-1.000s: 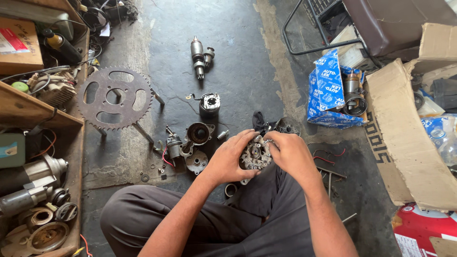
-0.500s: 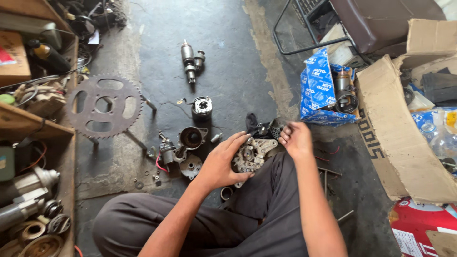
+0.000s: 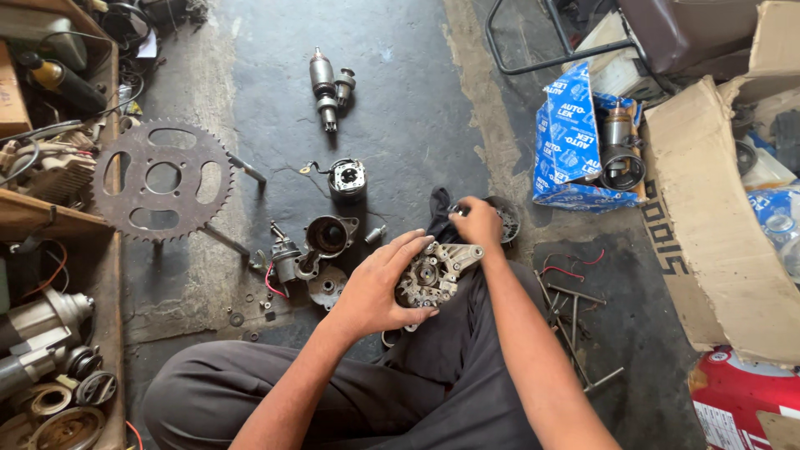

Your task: The person sits on the floor and works on a disassembled engine component, likely a stator or alternator. They use their hands to manipulate the part and a red-handled screwdriver to adjust or remove small components.

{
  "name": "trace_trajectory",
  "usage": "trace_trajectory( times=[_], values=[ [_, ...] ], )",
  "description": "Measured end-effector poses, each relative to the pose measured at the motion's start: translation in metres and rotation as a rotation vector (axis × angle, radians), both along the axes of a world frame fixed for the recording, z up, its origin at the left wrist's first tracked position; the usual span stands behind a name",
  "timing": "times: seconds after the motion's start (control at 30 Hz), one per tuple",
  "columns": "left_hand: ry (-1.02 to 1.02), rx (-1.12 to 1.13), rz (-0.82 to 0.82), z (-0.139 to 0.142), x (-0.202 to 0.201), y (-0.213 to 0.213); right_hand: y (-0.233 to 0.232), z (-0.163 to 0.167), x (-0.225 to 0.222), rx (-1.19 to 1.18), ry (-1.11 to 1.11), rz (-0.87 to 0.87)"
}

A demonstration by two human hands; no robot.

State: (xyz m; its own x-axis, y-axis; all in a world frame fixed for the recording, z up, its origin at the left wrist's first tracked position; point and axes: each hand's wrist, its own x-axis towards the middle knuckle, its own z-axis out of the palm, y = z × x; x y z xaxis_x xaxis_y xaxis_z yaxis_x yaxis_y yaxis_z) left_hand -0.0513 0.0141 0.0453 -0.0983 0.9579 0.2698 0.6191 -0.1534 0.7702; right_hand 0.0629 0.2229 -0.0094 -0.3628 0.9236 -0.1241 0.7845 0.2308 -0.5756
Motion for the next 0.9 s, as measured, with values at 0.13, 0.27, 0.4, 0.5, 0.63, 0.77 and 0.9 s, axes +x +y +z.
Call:
trace_trajectory(
  times=[0.13, 0.27, 0.4, 0.5, 0.63, 0.77, 0.9],
  values=[
    [-0.036, -0.001, -0.008, 0.003, 0.001, -0.001, -0.001, -0.002, 0.022, 0.043, 0.489, -0.026],
    [-0.255, 0.034, 0.011, 0.006, 0.001, -0.004, -0.037, 0.024, 0.064, 0.117, 0.676, -0.019],
    [-0.224, 0.156, 0.095, 0.006, 0.008, -0.006, -0.089, 0.065, 0.086, 0.317, 0.558, 0.148],
    [-0.162, 0.172, 0.091, 0.004, 0.015, -0.005, -0.119, 0.087, 0.081, 0.429, 0.446, 0.287],
    [-0.195, 0.176, 0.115, -0.002, 0.021, -0.006, -0.137, 0.090, 0.070, 0.513, 0.405, 0.407],
    [-0.474, 0.112, 0.126, -0.010, 0.022, -0.008, -0.135, 0.071, 0.083, 0.204, 0.643, 0.259],
    [-0.389, 0.143, 0.126, -0.014, 0.027, -0.006, -0.121, 0.044, 0.101, -0.275, 0.877, 0.173]
  ],
)
